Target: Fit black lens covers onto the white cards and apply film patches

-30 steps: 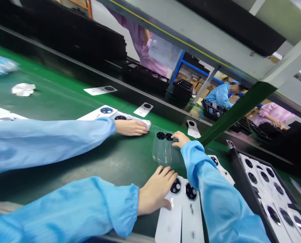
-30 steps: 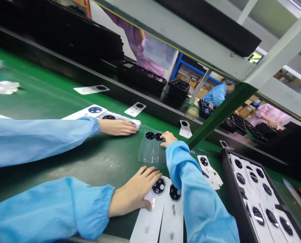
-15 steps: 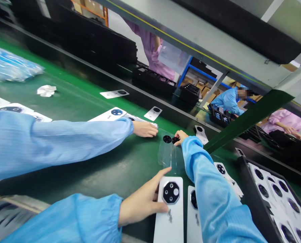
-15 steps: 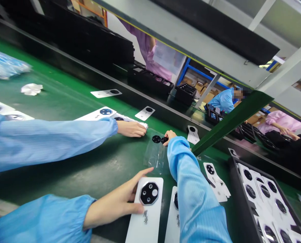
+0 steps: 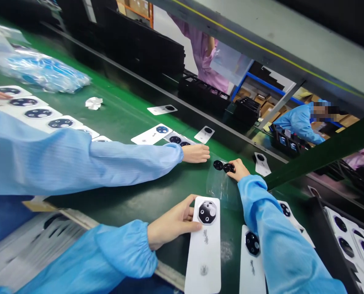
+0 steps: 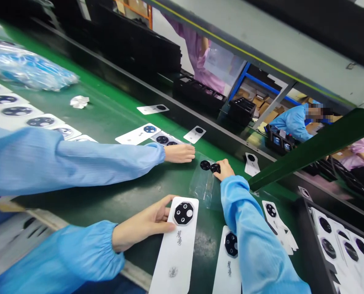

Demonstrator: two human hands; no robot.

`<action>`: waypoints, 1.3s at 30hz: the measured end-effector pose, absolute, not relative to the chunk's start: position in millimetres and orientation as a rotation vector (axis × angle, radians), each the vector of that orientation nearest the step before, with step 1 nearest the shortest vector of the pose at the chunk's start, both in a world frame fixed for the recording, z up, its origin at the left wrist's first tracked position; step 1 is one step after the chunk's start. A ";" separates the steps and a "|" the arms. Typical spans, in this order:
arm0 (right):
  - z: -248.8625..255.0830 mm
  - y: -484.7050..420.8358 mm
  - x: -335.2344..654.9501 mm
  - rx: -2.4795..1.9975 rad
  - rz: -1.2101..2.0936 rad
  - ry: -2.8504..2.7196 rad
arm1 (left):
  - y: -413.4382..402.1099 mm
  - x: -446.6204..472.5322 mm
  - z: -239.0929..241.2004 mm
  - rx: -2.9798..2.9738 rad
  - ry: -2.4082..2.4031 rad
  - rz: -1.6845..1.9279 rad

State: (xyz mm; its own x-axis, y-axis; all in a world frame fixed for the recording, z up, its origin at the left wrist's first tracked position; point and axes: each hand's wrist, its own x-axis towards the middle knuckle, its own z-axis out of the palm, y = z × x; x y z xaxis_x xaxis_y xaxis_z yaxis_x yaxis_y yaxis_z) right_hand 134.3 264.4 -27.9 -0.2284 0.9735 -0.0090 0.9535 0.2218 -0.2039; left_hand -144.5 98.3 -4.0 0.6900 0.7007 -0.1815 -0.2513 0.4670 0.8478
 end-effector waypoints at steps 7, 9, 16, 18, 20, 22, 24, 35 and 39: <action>-32.2 274.1 145.6 -1.864 0.343 -2.360 | 99.5 -147.1 -5.0 0.917 0.508 0.604; -32.5 273.2 146.7 -1.868 0.353 -2.342 | 99.0 -147.3 -4.0 0.912 0.506 0.601; -22.4 267.0 147.8 -1.932 0.404 -2.235 | 99.5 -146.5 -3.4 0.885 0.533 0.582; -16.9 265.4 146.5 -1.947 0.429 -2.205 | 100.0 -146.4 -2.9 0.886 0.538 0.580; -10.4 263.3 144.5 -1.948 0.439 -2.173 | 100.2 -146.2 -2.5 0.882 0.537 0.579; -2.1 260.1 142.9 -1.936 0.427 -2.137 | 100.2 -145.9 -2.6 0.874 0.529 0.580; 8.7 254.3 142.7 -1.911 0.403 -2.104 | 100.1 -145.2 -3.5 0.862 0.521 0.586; 72.8 142.0 129.6 -1.707 0.702 -2.056 | 99.7 -140.8 -10.1 0.836 0.575 0.572; 78.3 89.9 112.1 -1.722 0.846 -2.053 | 99.2 -138.3 -12.9 0.831 0.549 0.577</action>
